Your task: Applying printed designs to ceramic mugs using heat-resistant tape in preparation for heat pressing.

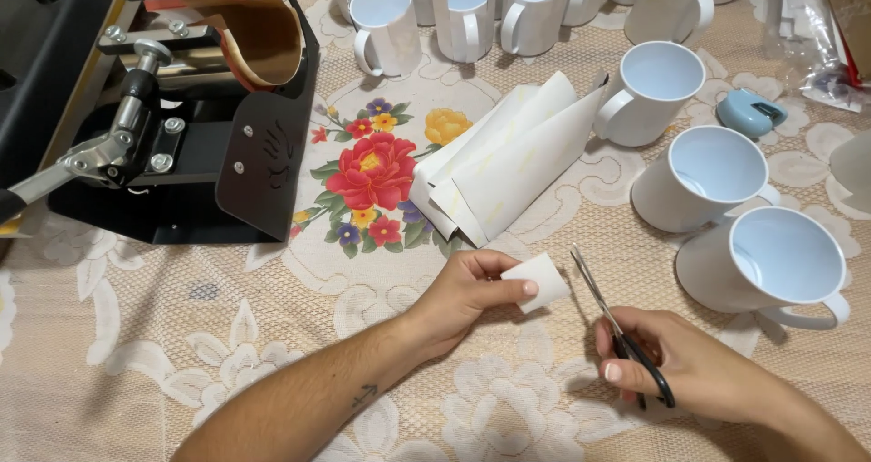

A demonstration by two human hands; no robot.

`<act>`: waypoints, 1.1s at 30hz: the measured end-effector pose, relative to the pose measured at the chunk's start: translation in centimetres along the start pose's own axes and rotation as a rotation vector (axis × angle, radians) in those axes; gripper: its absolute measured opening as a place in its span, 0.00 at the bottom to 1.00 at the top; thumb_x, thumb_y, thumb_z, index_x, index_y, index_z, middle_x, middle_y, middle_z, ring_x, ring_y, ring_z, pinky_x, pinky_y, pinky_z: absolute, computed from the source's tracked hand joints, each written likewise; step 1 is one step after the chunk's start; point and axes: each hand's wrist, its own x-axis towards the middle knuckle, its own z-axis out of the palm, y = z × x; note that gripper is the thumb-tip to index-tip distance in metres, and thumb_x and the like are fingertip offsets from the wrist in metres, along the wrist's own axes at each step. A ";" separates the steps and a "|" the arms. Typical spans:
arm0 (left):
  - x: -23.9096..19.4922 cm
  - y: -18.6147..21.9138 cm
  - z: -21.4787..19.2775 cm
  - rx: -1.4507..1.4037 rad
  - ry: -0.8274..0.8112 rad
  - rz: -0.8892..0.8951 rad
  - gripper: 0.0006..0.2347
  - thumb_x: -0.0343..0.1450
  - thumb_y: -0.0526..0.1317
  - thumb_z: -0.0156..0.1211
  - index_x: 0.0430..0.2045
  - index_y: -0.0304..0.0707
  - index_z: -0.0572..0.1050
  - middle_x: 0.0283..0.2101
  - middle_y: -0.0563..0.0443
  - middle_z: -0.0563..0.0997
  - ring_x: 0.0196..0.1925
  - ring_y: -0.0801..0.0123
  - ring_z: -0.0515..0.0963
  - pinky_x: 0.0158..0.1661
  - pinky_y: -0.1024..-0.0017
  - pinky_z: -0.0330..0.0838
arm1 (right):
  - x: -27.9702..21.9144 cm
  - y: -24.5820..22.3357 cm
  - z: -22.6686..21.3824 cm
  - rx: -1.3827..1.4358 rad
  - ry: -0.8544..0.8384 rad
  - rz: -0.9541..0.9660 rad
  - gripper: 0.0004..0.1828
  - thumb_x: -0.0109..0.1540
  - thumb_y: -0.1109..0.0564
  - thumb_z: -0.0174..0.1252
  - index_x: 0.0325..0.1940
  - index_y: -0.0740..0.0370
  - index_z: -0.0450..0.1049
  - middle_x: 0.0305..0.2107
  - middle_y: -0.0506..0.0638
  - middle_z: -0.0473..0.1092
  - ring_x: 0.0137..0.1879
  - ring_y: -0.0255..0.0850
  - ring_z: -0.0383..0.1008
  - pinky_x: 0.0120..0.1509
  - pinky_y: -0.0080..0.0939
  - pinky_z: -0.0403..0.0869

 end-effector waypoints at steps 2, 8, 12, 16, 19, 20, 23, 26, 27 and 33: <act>0.2 -0.1 -0.4 0.089 -0.012 0.068 0.09 0.63 0.36 0.71 0.31 0.27 0.82 0.28 0.44 0.84 0.26 0.68 0.82 0.29 0.76 0.79 | 0.2 0.9 0.4 0.411 -0.221 -0.169 0.32 0.57 0.44 0.61 0.59 0.64 0.66 0.27 0.56 0.72 0.25 0.46 0.78 0.32 0.44 0.78; 0.2 -0.6 -0.5 -0.008 -0.026 0.124 0.07 0.66 0.34 0.68 0.29 0.25 0.80 0.29 0.41 0.83 0.29 0.65 0.81 0.40 0.66 0.84 | 0.0 0.3 1.8 0.273 -0.124 -0.372 0.39 0.53 0.35 0.64 0.60 0.60 0.66 0.24 0.51 0.74 0.28 0.39 0.77 0.34 0.38 0.79; -0.3 -0.1 0.0 -0.034 -0.048 0.100 0.07 0.65 0.32 0.68 0.30 0.25 0.78 0.33 0.39 0.83 0.30 0.58 0.83 0.34 0.68 0.84 | -1.0 -1.5 2.7 0.025 0.015 -0.277 0.27 0.43 0.32 0.73 0.29 0.55 0.79 0.20 0.46 0.77 0.25 0.36 0.75 0.28 0.35 0.68; -0.9 -0.5 0.6 -0.050 -0.069 0.097 0.08 0.65 0.33 0.68 0.31 0.25 0.78 0.34 0.41 0.83 0.35 0.61 0.83 0.39 0.66 0.84 | -0.7 -0.6 3.2 -0.201 0.134 -0.361 0.28 0.41 0.27 0.74 0.27 0.47 0.80 0.13 0.38 0.76 0.20 0.32 0.71 0.26 0.34 0.69; -1.0 -1.0 0.7 -0.061 -0.071 0.118 0.07 0.66 0.33 0.68 0.30 0.28 0.77 0.33 0.43 0.82 0.36 0.62 0.83 0.40 0.66 0.85 | -0.5 0.1 3.5 -0.211 0.172 -0.396 0.26 0.41 0.29 0.78 0.27 0.47 0.80 0.15 0.37 0.75 0.21 0.31 0.70 0.26 0.33 0.69; -1.0 -1.2 0.6 -0.077 -0.070 0.122 0.06 0.66 0.33 0.68 0.28 0.29 0.76 0.32 0.44 0.82 0.36 0.63 0.83 0.41 0.65 0.85 | -0.4 0.2 3.6 -0.205 0.183 -0.402 0.26 0.40 0.31 0.80 0.26 0.47 0.79 0.16 0.37 0.76 0.21 0.31 0.70 0.26 0.33 0.70; -1.3 -0.9 0.9 -0.024 -0.060 0.142 0.08 0.66 0.34 0.69 0.31 0.27 0.79 0.32 0.43 0.83 0.34 0.63 0.83 0.38 0.69 0.85 | -0.4 0.2 3.5 -0.224 0.195 -0.396 0.27 0.40 0.29 0.78 0.28 0.46 0.80 0.16 0.36 0.76 0.21 0.31 0.69 0.26 0.33 0.69; -1.3 -1.0 0.9 -0.037 -0.048 0.146 0.07 0.65 0.34 0.69 0.26 0.28 0.77 0.30 0.45 0.81 0.33 0.66 0.82 0.38 0.68 0.86 | -0.4 0.3 3.5 -0.225 0.188 -0.382 0.26 0.40 0.31 0.81 0.27 0.47 0.80 0.14 0.37 0.74 0.20 0.32 0.67 0.26 0.34 0.67; -1.3 -1.0 0.9 -0.036 -0.048 0.146 0.07 0.65 0.34 0.69 0.26 0.28 0.77 0.30 0.45 0.81 0.33 0.66 0.82 0.38 0.68 0.86 | -0.4 0.2 3.4 -0.225 0.188 -0.382 0.26 0.40 0.31 0.81 0.27 0.47 0.80 0.14 0.37 0.74 0.20 0.32 0.67 0.26 0.34 0.67; -1.3 -1.0 0.7 -0.006 -0.036 0.139 0.07 0.65 0.34 0.70 0.26 0.28 0.78 0.29 0.43 0.82 0.28 0.64 0.83 0.33 0.72 0.85 | -0.5 0.1 3.4 -0.236 0.203 -0.406 0.27 0.40 0.29 0.79 0.26 0.47 0.80 0.13 0.37 0.72 0.20 0.33 0.64 0.26 0.35 0.64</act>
